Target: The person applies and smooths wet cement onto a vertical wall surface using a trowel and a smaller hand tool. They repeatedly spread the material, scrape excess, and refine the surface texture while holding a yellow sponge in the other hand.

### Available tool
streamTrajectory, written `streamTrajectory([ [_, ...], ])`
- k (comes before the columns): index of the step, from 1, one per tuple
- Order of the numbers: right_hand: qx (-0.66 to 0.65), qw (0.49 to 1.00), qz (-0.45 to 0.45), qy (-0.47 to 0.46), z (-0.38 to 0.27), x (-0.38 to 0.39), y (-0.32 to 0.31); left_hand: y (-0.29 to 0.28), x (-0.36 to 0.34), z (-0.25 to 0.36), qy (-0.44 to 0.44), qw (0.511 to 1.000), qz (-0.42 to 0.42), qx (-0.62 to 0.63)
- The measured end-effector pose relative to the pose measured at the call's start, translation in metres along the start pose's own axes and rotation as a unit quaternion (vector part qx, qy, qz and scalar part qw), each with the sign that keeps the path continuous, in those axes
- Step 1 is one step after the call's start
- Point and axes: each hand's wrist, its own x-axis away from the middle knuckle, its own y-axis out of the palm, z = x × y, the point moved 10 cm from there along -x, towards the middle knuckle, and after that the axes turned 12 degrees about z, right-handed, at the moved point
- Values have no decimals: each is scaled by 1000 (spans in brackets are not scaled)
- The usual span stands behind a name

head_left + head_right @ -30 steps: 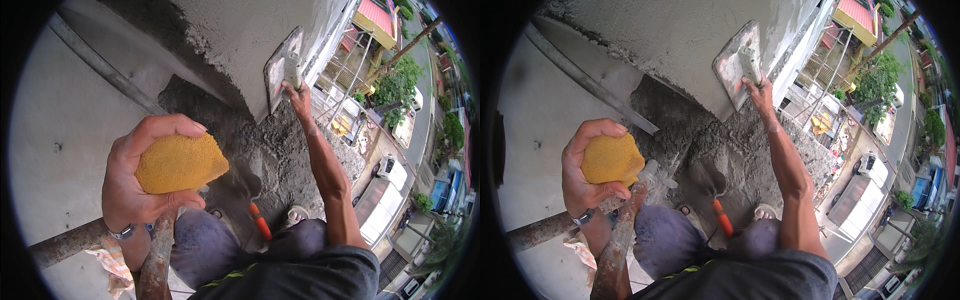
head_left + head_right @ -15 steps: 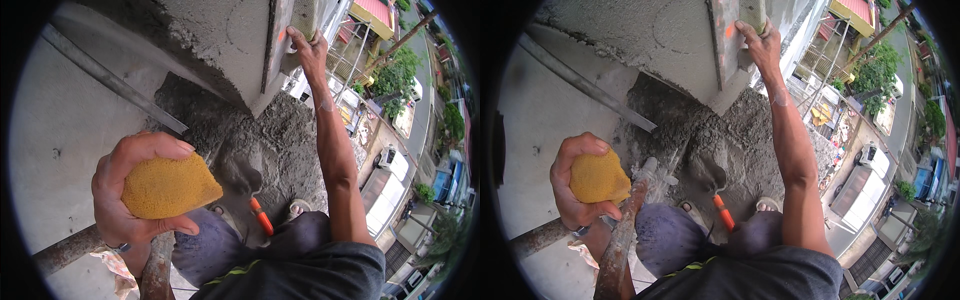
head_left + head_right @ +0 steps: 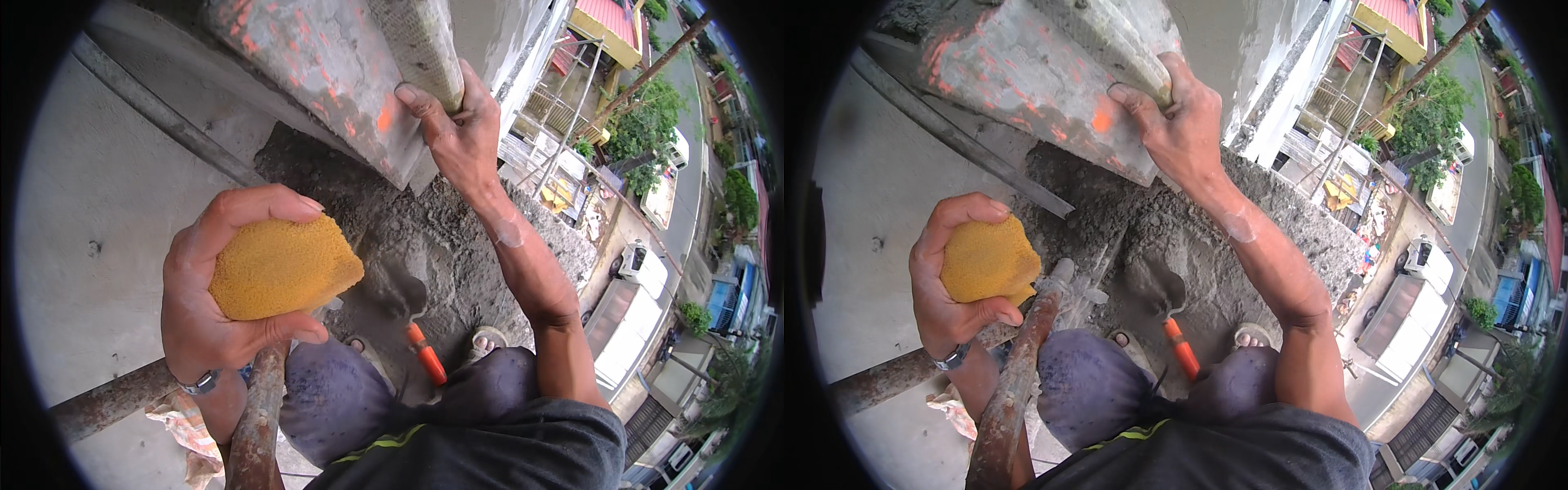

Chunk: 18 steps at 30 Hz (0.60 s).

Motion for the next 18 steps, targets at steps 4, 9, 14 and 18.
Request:
streamTrajectory([
  [4, -13, 997, 38, -70, 17, -49, -13, -9, 12, 2, -41, 998, 20, 34],
  [9, 66, 997, 30, 36, 203, -61, -80, 0, 2, 10, -1, 1000, 2, 28],
  [14, 8, 988, -19, 154, 227, 25, -52, 4, -3, 4, 5, 1000, -7, 6],
  [18, 4, 995, -21, 99, 129, 64, -18, 5, -4, 4, -6, 1000, -3, 26],
])
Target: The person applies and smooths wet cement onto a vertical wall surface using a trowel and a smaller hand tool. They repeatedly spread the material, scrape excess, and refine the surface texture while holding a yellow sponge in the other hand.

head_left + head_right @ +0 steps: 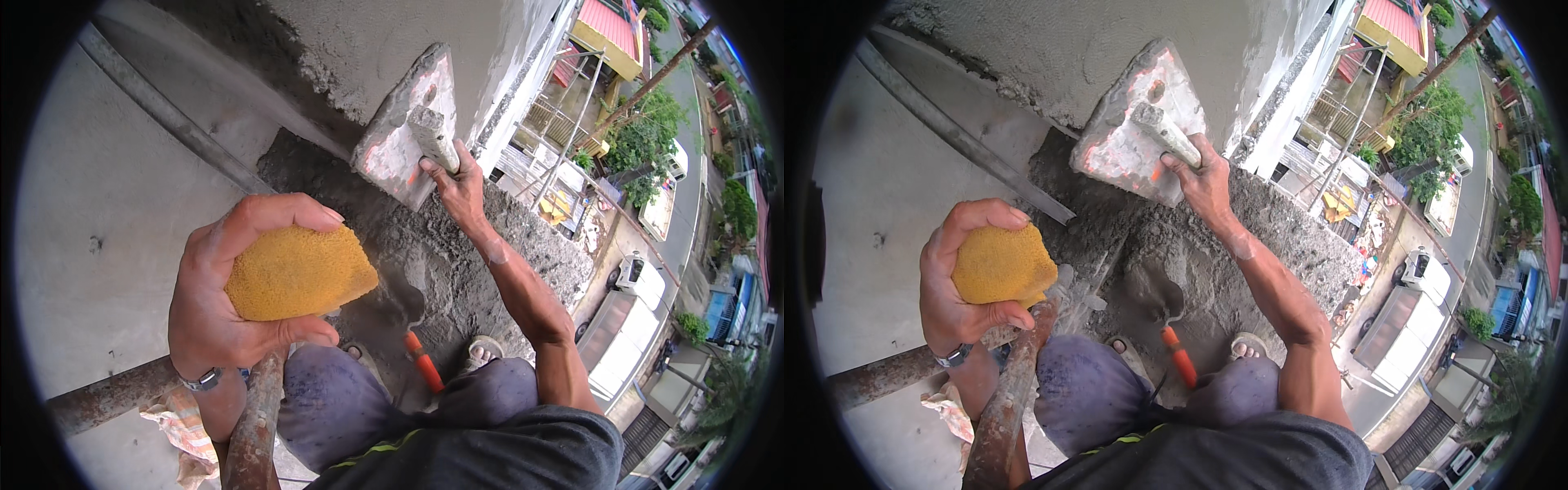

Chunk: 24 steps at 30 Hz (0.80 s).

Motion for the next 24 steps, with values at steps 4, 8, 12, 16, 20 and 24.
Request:
streamTrajectory([
  [4, 7, 994, -1, -111, -116, -19, 18, -6, 7, -3, -5, 1000, -3, -5],
  [8, -11, 982, 53, -179, -126, -91, -1, -3, 11, 9, -26, 1000, -16, 1],
  [12, 86, 976, 93, -180, -21, -134, -57, 2, 8, 11, -16, 999, -27, 43],
  [16, 59, 993, 81, -63, 61, -85, -49, -3, 10, 4, 28, 999, -18, -29],
  [20, -12, 998, 69, -3, 46, -21, -22, -6, 3, 6, 19, 1000, -5, -25],
  [24, -28, 995, 55, -83, -57, -4, 9, -6, 4, 6, -15, 1000, 0, -3],
])
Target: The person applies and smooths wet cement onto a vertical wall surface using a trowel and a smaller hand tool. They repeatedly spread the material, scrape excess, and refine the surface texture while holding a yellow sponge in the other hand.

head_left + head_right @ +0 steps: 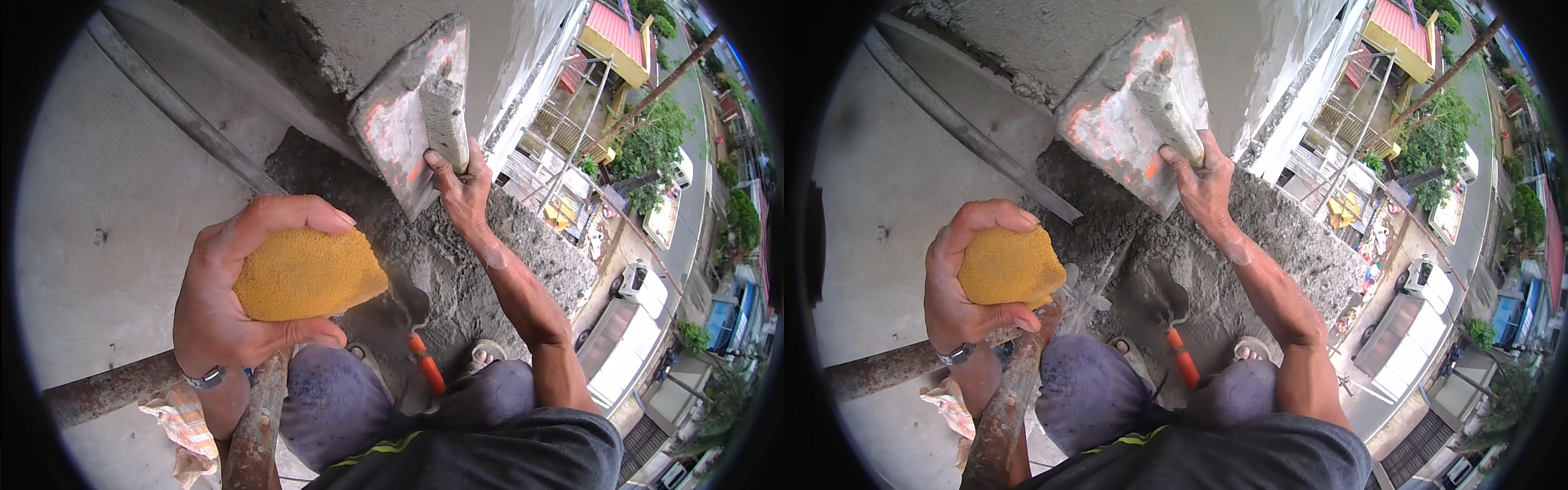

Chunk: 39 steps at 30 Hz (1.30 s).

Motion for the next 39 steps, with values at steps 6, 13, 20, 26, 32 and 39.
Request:
streamTrajectory([
  [6, 9, 998, 4, -65, -34, -101, -8, -2, 10, 2, 1, 1000, -5, 16],
  [13, 70, 997, 24, 26, 118, -38, -48, -1, -1, -3, 32, 999, -11, 0],
  [20, -23, 999, 9, 31, 26, 5, -7, -1, -1, -3, 33, 999, -28, -20],
  [26, 31, 999, 12, -44, -27, -64, -6, -1, 11, -1, 6, 1000, -18, -1],
  [32, 87, 996, 34, -16, 108, -43, -51, 4, 2, -3, 11, 999, -25, 17],
  [39, 1, 999, 31, 30, 55, 23, -18, 4, -1, -7, 37, 999, -29, 11],
])
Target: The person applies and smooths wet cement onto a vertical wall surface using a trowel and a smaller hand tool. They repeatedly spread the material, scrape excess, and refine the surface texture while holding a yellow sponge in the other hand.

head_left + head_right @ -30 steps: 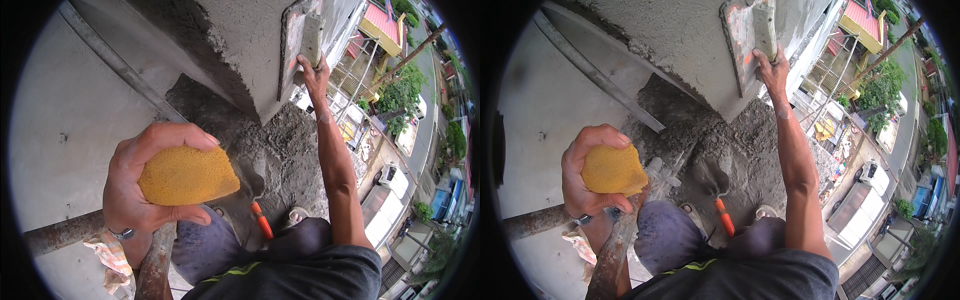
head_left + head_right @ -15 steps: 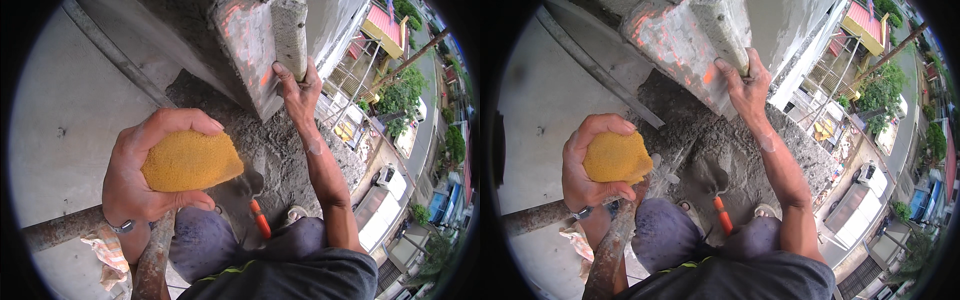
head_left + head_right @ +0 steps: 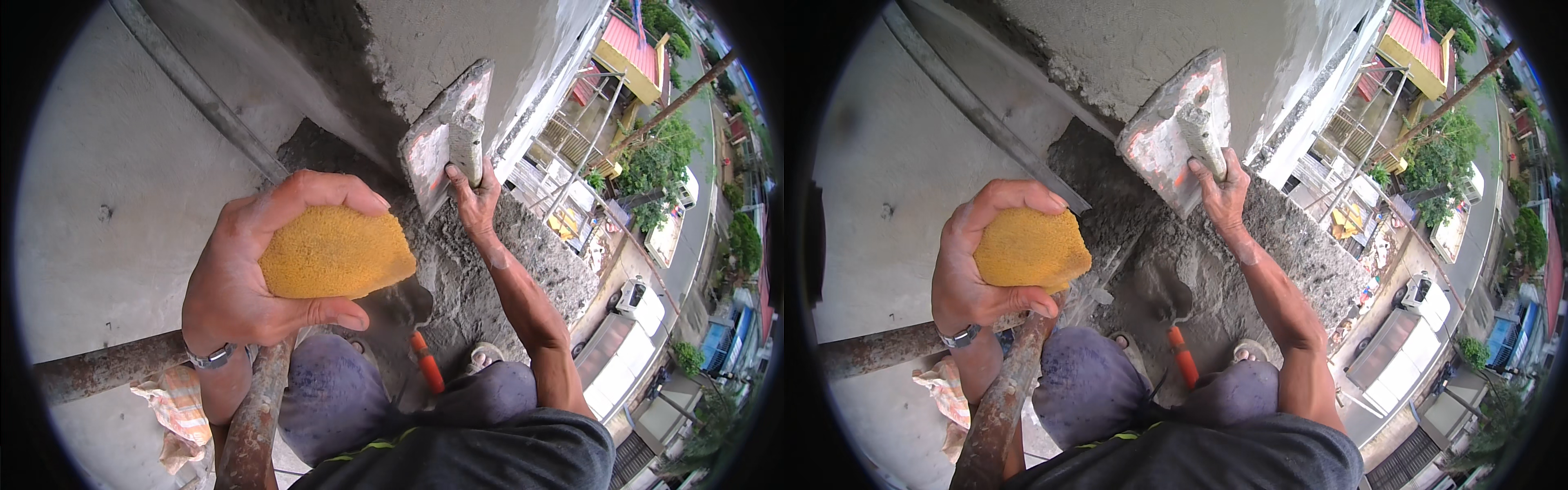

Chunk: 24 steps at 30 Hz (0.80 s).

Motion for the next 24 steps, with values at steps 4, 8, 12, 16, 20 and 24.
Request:
streamTrajectory([
  [4, 30, 996, 14, -84, -92, -43, 11, 2, 5, 0, -18, 999, -5, -28],
  [8, 57, 992, 62, -90, -36, -109, -20, 8, 3, 14, 2, 1000, -25, -6],
  [12, 94, 990, -15, -100, 17, -72, -12, 3, 6, 11, -28, 1000, -4, 0],
  [16, 35, 995, -80, -48, 57, -30, -13, 10, 5, 12, 2, 1000, -21, 6],
  [20, 159, 933, -265, 185, 98, -17, -10, 10, 6, 14, -18, 999, -19, 26],
  [24, 179, 917, -273, 231, 92, -4, -6, 5, 5, 9, 19, 1000, -14, 12],
])
